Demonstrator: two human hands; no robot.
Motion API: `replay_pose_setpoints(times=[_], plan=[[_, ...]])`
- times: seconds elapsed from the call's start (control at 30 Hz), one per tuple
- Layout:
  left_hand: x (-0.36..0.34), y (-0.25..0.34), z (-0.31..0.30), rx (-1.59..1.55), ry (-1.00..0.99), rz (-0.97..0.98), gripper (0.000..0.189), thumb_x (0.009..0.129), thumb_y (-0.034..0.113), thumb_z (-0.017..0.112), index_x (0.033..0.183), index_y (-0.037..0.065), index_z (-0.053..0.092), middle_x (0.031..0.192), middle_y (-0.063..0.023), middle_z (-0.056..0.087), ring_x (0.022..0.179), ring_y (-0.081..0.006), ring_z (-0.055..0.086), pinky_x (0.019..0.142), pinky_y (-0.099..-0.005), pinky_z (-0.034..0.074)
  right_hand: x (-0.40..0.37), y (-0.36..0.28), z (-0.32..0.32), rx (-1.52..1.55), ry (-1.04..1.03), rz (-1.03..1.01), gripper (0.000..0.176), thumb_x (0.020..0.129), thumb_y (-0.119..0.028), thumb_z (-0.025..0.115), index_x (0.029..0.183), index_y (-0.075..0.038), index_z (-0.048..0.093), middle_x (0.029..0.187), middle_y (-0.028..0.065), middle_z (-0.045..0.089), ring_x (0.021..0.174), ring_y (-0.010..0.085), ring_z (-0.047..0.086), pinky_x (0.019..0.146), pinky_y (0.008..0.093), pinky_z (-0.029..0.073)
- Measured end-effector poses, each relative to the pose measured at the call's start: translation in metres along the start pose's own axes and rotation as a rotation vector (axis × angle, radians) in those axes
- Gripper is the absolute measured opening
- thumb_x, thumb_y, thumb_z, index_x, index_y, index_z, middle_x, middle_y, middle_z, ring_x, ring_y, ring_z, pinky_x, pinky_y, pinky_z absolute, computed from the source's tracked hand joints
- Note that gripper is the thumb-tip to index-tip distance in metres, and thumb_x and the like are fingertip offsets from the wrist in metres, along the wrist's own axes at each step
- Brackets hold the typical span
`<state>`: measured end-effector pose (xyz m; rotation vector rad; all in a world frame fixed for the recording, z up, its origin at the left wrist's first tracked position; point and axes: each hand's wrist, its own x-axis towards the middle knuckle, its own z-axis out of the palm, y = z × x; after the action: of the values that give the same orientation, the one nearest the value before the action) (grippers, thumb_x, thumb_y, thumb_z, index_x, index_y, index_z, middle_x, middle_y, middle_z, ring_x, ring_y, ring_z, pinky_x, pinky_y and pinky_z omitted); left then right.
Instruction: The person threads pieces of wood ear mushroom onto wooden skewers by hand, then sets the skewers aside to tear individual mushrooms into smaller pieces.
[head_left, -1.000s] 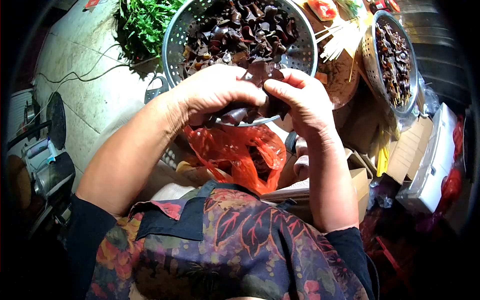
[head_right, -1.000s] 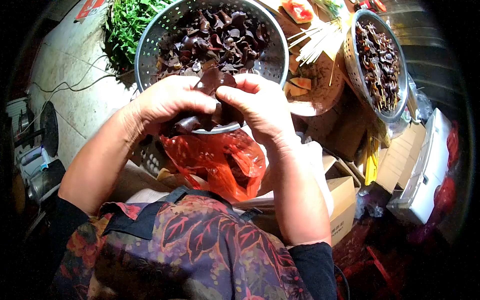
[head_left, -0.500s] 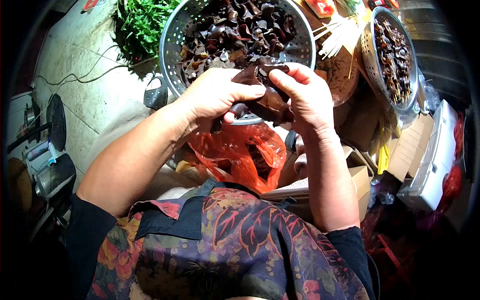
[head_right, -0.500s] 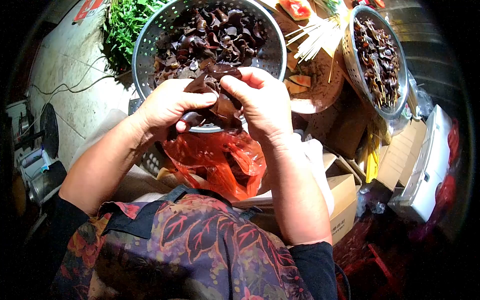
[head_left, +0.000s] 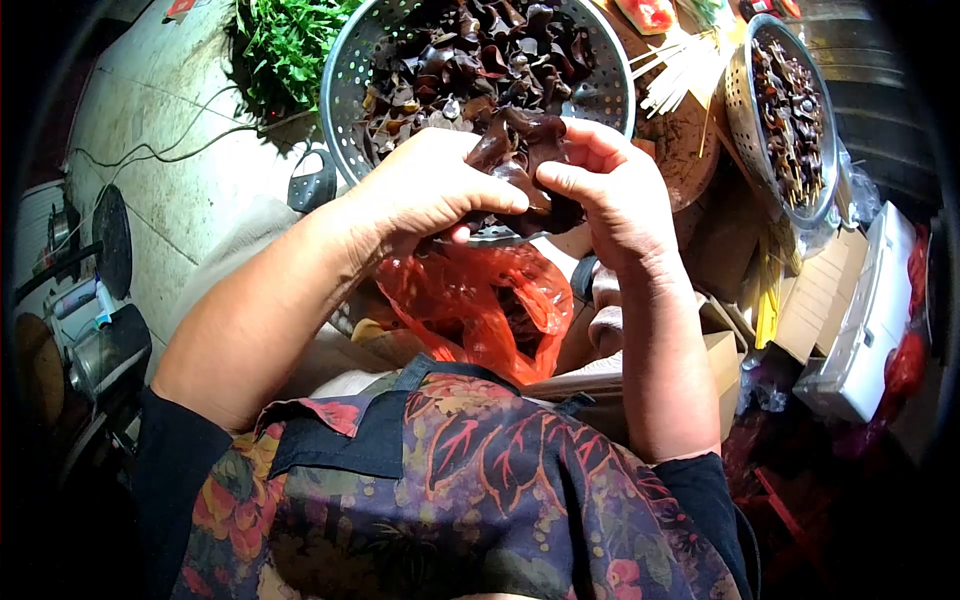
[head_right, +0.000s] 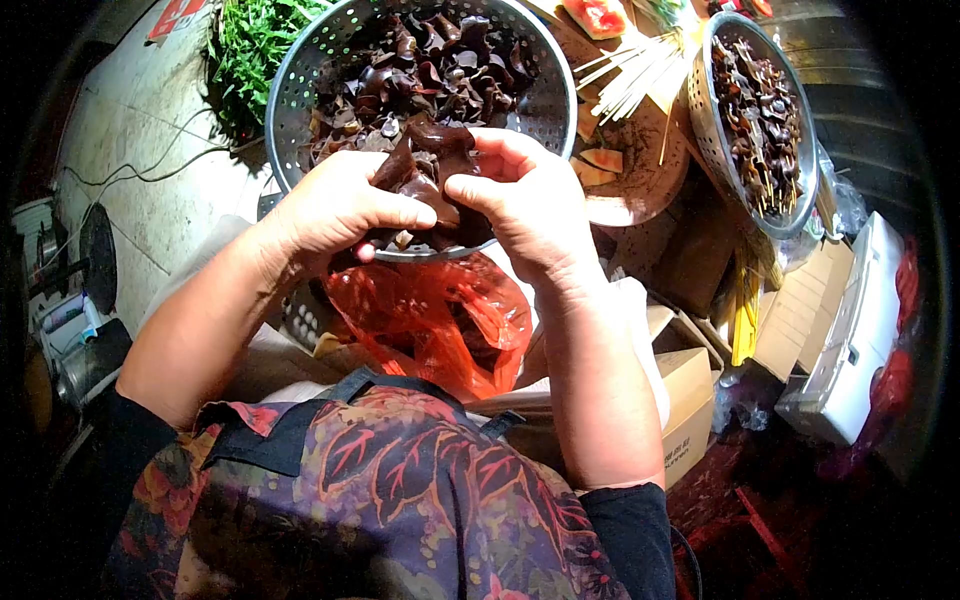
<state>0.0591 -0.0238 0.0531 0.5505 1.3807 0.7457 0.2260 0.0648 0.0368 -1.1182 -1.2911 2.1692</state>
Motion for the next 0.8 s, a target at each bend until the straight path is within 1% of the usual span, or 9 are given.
replay_pose_setpoints(times=[0.17, 0.37, 0.47, 0.5, 0.6, 0.67, 0.73, 0.77, 0.8], plan=[[0.004, -0.004, -0.005, -0.117, -0.002, -0.027, 0.016, 0.073, 0.009, 0.07, 0.087, 0.004, 0.067, 0.072, -0.001, 0.061, 0.048, -0.0042, 0.047, 0.039, -0.0175, 0.036, 0.001, -0.008, -0.001, -0.042, 0.14, -0.065, 0.033, 0.076, 0.005, 0.064, 0.108, 0.001, 0.06, 0.094, 0.0103, 0.064, 0.082, 0.0142, 0.061, 0.076, 0.0257, 0.051], [0.011, -0.01, -0.013, -0.44, 0.078, 0.008, 0.015, 0.082, 0.006, 0.061, 0.095, 0.0, 0.06, 0.078, -0.0058, 0.065, 0.039, 0.0001, 0.042, 0.032, -0.0117, 0.03, 0.008, -0.007, -0.012, -0.003, 0.232, -0.137, 0.033, 0.076, 0.004, 0.065, 0.109, 0.001, 0.06, 0.093, 0.0093, 0.064, 0.082, 0.0138, 0.061, 0.074, 0.0247, 0.051], [0.021, -0.016, -0.028, -0.694, 0.117, -0.06, 0.013, 0.084, 0.007, 0.058, 0.096, 0.002, 0.058, 0.068, -0.0015, 0.059, 0.037, -0.0003, 0.04, 0.032, -0.0148, 0.033, 0.014, -0.007, -0.022, 0.058, 0.29, -0.208, 0.033, 0.076, 0.003, 0.066, 0.108, 0.001, 0.06, 0.093, 0.0077, 0.064, 0.079, 0.0131, 0.061, 0.072, 0.0234, 0.05], [0.022, -0.016, -0.03, -0.703, 0.142, -0.052, 0.007, 0.082, 0.006, 0.062, 0.087, 0.002, 0.06, 0.066, -0.0016, 0.058, 0.038, -0.003, 0.041, 0.033, -0.0158, 0.033, 0.014, -0.01, -0.026, 0.039, 0.274, -0.151, 0.041, 0.074, -0.001, 0.07, 0.113, 0.0, 0.058, 0.099, 0.0091, 0.062, 0.086, 0.0152, 0.06, 0.079, 0.0266, 0.05], [0.019, -0.014, -0.031, -0.755, 0.092, -0.084, 0.007, 0.082, 0.007, 0.062, 0.087, 0.003, 0.06, 0.066, -0.0015, 0.057, 0.038, -0.003, 0.04, 0.033, -0.0151, 0.033, 0.012, -0.011, -0.013, -0.124, 0.22, -0.132, 0.045, 0.078, -0.006, 0.069, 0.121, -0.002, 0.054, 0.11, 0.0092, 0.059, 0.098, 0.0148, 0.055, 0.087, 0.0273, 0.044], [0.017, -0.007, -0.025, -0.703, 0.101, -0.078, 0.014, 0.087, 0.011, 0.056, 0.098, 0.004, 0.058, 0.061, 0.0038, 0.052, 0.038, -0.0001, 0.039, 0.032, -0.0126, 0.031, 0.011, -0.006, -0.006, -0.264, 0.186, -0.168, 0.051, 0.079, -0.013, 0.07, 0.125, -0.004, 0.052, 0.121, 0.0116, 0.053, 0.11, 0.017, 0.05, 0.096, 0.0303, 0.039], [0.015, -0.006, -0.021, -0.74, 0.064, -0.07, 0.013, 0.088, 0.011, 0.054, 0.098, 0.004, 0.058, 0.061, 0.0035, 0.053, 0.038, 0.0001, 0.04, 0.032, -0.0124, 0.031, 0.009, -0.009, 0.001, -0.073, 0.065, -0.121, 0.06, 0.072, -0.016, 0.077, 0.124, -0.003, 0.051, 0.121, 0.0148, 0.053, 0.117, 0.0218, 0.046, 0.097, 0.033, 0.039], [0.016, -0.007, -0.022, -0.755, 0.038, -0.092, 0.012, 0.089, 0.012, 0.053, 0.097, 0.005, 0.057, 0.06, 0.004, 0.052, 0.037, 0.0, 0.04, 0.032, -0.0127, 0.034, 0.007, -0.009, 0.005, -0.067, 0.026, -0.104, 0.056, 0.074, -0.016, 0.076, 0.123, -0.003, 0.052, 0.123, 0.0159, 0.052, 0.117, 0.0218, 0.046, 0.097, 0.0323, 0.039], [0.015, -0.007, -0.022, -0.765, -0.011, -0.1, 0.011, 0.089, 0.013, 0.053, 0.096, 0.006, 0.057, 0.059, 0.0041, 0.053, 0.036, -0.0005, 0.042, 0.033, -0.013, 0.036, 0.009, -0.003, 0.003, -0.205, -0.02, -0.083, 0.047, 0.077, -0.017, 0.073, 0.118, -0.002, 0.055, 0.115, 0.0115, 0.058, 0.107, 0.0171, 0.052, 0.093, 0.0293, 0.041]])
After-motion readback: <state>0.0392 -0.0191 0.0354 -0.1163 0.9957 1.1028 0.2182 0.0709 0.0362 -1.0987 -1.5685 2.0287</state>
